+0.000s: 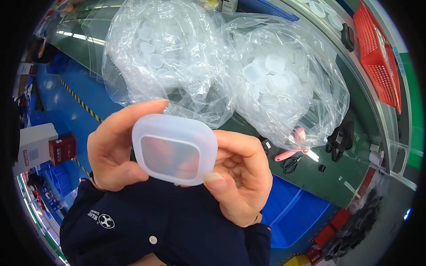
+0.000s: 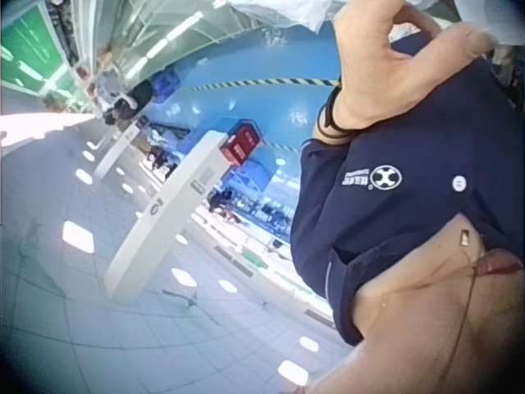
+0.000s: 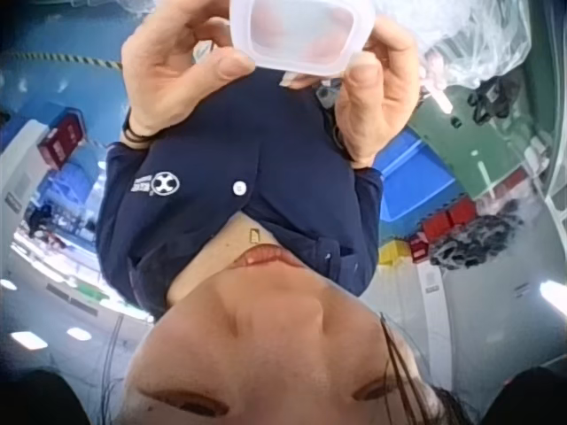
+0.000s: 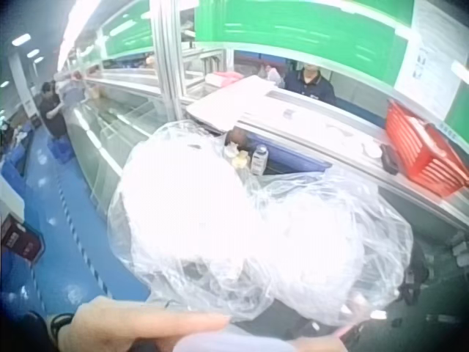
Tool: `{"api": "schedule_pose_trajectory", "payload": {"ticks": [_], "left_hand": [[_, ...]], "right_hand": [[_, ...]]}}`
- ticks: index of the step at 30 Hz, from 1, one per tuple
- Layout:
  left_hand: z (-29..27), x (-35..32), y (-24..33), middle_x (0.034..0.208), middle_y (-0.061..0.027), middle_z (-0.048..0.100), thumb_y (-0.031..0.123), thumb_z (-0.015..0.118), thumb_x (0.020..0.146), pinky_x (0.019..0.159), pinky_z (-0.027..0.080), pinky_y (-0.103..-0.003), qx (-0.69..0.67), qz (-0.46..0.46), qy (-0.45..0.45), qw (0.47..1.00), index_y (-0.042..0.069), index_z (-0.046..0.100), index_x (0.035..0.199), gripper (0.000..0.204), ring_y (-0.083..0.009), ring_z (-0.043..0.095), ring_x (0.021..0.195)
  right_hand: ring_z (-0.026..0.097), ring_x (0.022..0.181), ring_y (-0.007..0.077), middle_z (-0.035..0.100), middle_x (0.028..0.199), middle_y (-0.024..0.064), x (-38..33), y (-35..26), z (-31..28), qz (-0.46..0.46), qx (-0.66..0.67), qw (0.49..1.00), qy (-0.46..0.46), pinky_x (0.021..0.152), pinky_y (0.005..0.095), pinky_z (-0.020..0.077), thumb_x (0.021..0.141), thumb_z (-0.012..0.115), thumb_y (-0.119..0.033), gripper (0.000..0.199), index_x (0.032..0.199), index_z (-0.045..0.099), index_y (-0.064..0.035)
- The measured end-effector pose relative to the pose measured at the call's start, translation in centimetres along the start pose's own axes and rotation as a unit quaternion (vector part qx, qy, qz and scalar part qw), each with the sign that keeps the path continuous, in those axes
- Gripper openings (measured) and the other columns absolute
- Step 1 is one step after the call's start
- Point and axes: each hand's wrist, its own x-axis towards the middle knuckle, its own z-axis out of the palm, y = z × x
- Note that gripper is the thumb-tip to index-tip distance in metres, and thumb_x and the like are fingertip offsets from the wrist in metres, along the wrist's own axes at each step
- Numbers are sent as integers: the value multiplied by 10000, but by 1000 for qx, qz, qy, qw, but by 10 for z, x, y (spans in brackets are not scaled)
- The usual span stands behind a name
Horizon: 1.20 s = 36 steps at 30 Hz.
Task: Inspecting and sorting small plastic caps at a manufacturing workstation.
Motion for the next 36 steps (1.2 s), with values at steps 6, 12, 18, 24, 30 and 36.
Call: {"api": "schedule_pose_trajectory", "payload": {"ticks": [6, 12, 18, 24, 30, 36], "left_hand": [[5, 3, -21, 1026, -180, 471, -56, 589, 691, 649, 493, -251, 91, 162, 86, 979, 54, 617, 866, 209, -265, 499, 960], [7, -1, -12, 1038, -167, 485, 115, 620, 734, 718, 469, -262, 80, 117, 112, 984, -17, 541, 983, 292, -245, 506, 965], [8, 2, -1, 979, -172, 522, 276, 626, 744, 748, 430, -265, -30, -26, 124, 992, -141, 350, 1134, 634, -189, 535, 891], [13, 5, -5, 953, -182, 524, 222, 590, 735, 701, 425, -229, 18, 24, 67, 997, -141, 328, 1138, 603, -150, 539, 841], [10, 8, -5, 862, -120, 569, 3, 532, 633, 628, 415, -183, 67, 33, 50, 996, -110, 391, 1091, 493, -89, 551, 699], [9, 5, 5, 651, -95, 579, -15, 441, 603, 481, 388, -169, 57, -19, 49, 997, -152, 382, 1133, 551, -74, 533, 540]], "right_hand": [[491, 1021, 255, 415, 1171, 216, 4, 5, 9, 14, 103, 994, 20, 803, 322, 451, 788, 557, -104, 598, 1244, 220, 86], [522, 966, 254, 461, 1101, 216, 5, 1, -2, 31, 49, 997, -44, 769, 322, 469, 755, 576, -20, 532, 1189, 289, 92], [597, 737, 214, 573, 835, 184, 3, -4, 4, 77, 10, 997, -6, 653, 301, 499, 760, 575, -23, 295, 986, 419, 84], [591, 724, 190, 585, 812, 169, 4, 6, 8, -49, -55, 997, 10, 648, 284, 479, 710, 628, -12, 290, 937, 467, 71], [596, 737, 219, 594, 877, 199, 0, 9, 1, -151, -228, 962, -28, 655, 275, 458, 625, 673, 24, 352, 937, 517, 67], [601, 723, 231, 598, 857, 206, -4, 10, 3, -144, -219, 965, -31, 648, 279, 463, 630, 666, 30, 352, 945, 516, 76]]}}
